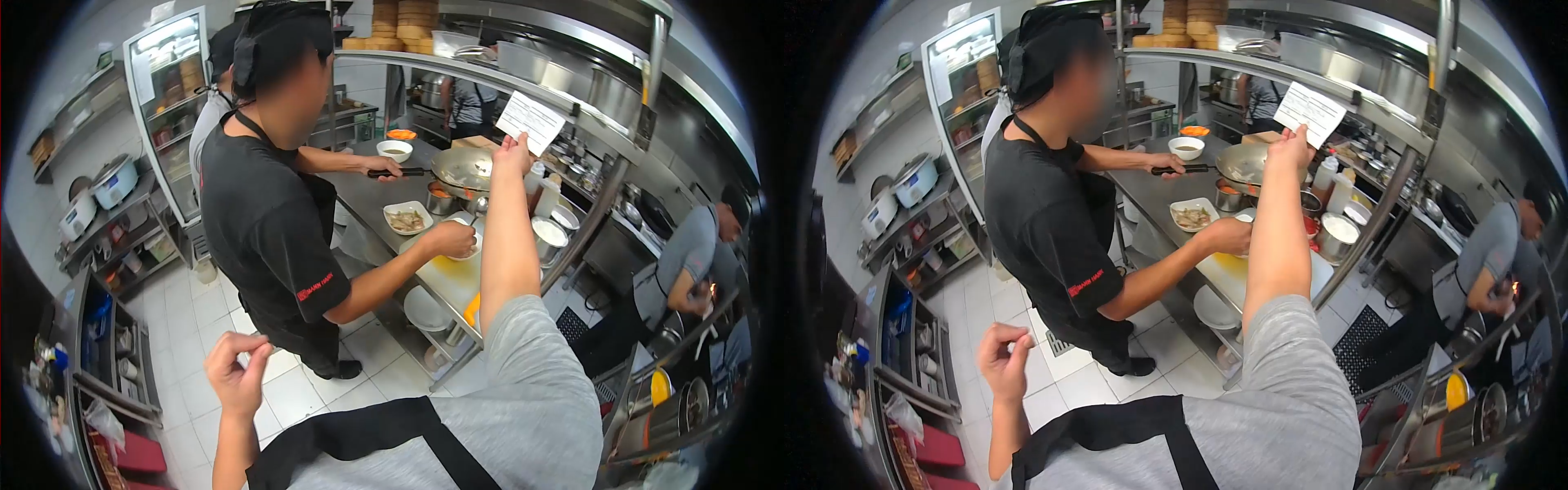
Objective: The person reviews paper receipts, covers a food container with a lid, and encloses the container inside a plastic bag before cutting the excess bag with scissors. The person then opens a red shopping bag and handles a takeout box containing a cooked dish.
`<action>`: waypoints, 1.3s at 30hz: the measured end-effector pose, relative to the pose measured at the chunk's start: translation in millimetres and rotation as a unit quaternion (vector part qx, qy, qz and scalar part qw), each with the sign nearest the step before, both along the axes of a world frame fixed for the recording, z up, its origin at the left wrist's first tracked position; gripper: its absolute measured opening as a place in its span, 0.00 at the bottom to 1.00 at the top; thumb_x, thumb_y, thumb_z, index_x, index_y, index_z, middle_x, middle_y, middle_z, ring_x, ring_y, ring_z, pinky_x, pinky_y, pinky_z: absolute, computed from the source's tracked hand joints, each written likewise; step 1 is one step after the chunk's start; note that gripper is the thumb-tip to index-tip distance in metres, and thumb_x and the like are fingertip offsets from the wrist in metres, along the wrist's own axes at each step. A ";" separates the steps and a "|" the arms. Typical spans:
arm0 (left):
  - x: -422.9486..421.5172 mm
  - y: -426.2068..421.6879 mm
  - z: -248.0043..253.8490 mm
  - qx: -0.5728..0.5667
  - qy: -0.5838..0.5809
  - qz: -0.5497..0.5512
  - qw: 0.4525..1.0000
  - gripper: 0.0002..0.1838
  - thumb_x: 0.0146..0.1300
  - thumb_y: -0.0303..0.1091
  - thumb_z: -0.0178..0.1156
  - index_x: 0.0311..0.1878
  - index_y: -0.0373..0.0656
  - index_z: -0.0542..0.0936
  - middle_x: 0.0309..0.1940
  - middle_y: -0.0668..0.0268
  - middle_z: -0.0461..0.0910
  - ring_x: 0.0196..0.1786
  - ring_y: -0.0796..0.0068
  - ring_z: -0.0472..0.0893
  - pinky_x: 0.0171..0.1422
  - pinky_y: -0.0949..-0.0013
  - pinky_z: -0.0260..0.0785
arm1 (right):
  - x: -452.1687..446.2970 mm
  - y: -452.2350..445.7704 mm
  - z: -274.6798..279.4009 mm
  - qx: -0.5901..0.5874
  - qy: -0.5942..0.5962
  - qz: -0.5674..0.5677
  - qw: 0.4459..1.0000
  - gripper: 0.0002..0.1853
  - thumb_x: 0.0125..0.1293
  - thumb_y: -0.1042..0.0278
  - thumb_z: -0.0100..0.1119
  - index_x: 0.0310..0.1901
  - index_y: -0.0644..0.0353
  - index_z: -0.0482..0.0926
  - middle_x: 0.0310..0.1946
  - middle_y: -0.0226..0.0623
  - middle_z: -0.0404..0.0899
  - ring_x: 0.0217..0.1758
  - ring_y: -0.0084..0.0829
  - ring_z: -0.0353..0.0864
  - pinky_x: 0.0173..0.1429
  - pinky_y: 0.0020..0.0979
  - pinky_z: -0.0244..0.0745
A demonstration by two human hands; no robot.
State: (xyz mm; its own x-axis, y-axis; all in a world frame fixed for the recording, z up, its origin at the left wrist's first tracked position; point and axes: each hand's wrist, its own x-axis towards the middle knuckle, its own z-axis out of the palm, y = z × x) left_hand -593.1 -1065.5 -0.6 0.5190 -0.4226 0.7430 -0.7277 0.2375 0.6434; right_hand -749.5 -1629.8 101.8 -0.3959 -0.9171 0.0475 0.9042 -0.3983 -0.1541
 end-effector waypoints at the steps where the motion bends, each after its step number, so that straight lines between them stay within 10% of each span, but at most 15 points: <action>1: 1.3 8.9 -5.2 -0.002 0.020 0.018 1.000 0.05 0.50 0.19 0.66 0.28 0.36 0.79 0.24 0.65 0.78 0.27 0.79 0.74 0.32 0.77 0.65 | 2.5 1.9 -0.8 0.009 0.000 -0.010 1.000 0.12 0.61 0.76 0.61 0.46 0.54 0.74 0.40 0.33 0.79 0.38 0.26 0.78 0.39 0.26 0.73; 8: -3.7 46.1 -20.0 -0.051 0.109 0.059 0.991 0.04 0.57 0.20 0.61 0.33 0.35 0.75 0.28 0.65 0.74 0.28 0.78 0.74 0.35 0.77 0.67 | -2.0 2.5 33.7 0.000 0.024 -0.062 0.998 0.13 0.59 0.75 0.63 0.45 0.57 0.74 0.42 0.35 0.79 0.40 0.28 0.78 0.38 0.28 0.73; 15: 0.2 93.7 -27.8 -0.032 0.113 0.084 0.989 0.04 0.56 0.19 0.62 0.35 0.34 0.76 0.29 0.63 0.75 0.31 0.77 0.75 0.38 0.76 0.68 | -14.0 34.2 0.7 0.016 0.150 -0.018 0.988 0.38 0.54 0.77 0.67 0.63 0.53 0.56 0.54 0.37 0.68 0.46 0.28 0.73 0.33 0.30 0.70; 21: -0.8 189.0 -52.0 0.037 0.135 0.213 0.967 0.04 0.51 0.22 0.67 0.31 0.37 0.81 0.27 0.64 0.81 0.30 0.78 0.77 0.36 0.76 0.69 | 77.0 356.4 -89.7 -0.269 0.360 -0.058 0.892 0.27 0.59 0.90 0.54 0.59 0.64 0.60 0.53 0.44 0.65 0.50 0.32 0.69 0.53 0.32 0.73; 25: -11.0 286.2 -54.6 0.040 0.132 0.298 0.945 0.05 0.52 0.25 0.68 0.31 0.37 0.82 0.27 0.64 0.81 0.30 0.78 0.78 0.35 0.75 0.70 | 149.3 531.9 -209.4 -0.507 0.432 0.233 0.708 0.19 0.56 0.89 0.57 0.48 0.60 0.70 0.46 0.38 0.68 0.41 0.26 0.70 0.46 0.26 0.70; 28: -25.5 359.9 -56.7 0.038 0.145 0.327 0.933 0.04 0.52 0.25 0.67 0.31 0.38 0.82 0.28 0.64 0.82 0.30 0.78 0.78 0.36 0.75 0.70 | 164.2 620.1 -307.7 -0.677 0.466 0.252 0.511 0.11 0.51 0.86 0.59 0.35 0.60 0.78 0.35 0.41 0.75 0.40 0.40 0.76 0.43 0.34 0.73; 32: -44.7 435.4 -20.7 0.103 0.109 0.203 0.968 0.02 0.55 0.23 0.65 0.31 0.40 0.82 0.30 0.64 0.83 0.35 0.70 0.82 0.42 0.69 0.73 | 172.6 705.6 -407.6 -0.658 0.442 0.454 0.407 0.12 0.51 0.88 0.60 0.35 0.60 0.80 0.36 0.39 0.75 0.35 0.30 0.79 0.38 0.25 0.77; 36: -40.9 442.9 35.6 0.075 -0.029 -0.178 0.981 0.15 0.72 0.33 0.45 0.44 0.42 0.83 0.48 0.58 0.79 0.51 0.60 0.77 0.54 0.61 0.70 | 222.5 791.8 -377.7 -0.592 0.475 0.496 0.421 0.09 0.53 0.86 0.61 0.35 0.62 0.79 0.34 0.39 0.76 0.33 0.29 0.79 0.35 0.25 0.77; 39: -33.5 443.4 54.7 0.048 -0.036 -0.259 0.964 0.10 0.69 0.36 0.52 0.40 0.42 0.80 0.48 0.54 0.74 0.52 0.51 0.72 0.55 0.53 0.66 | 268.5 835.9 -351.9 -0.674 0.406 0.517 0.338 0.08 0.55 0.84 0.60 0.35 0.63 0.79 0.33 0.39 0.77 0.32 0.30 0.80 0.35 0.26 0.77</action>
State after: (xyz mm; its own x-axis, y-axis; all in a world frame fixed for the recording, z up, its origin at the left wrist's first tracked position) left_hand -626.6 -622.1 54.1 0.1687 -0.6800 0.7135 -0.5707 0.5229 0.6332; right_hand -481.0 -793.8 -250.1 0.7479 0.5255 0.4056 0.5450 -0.1371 -0.8272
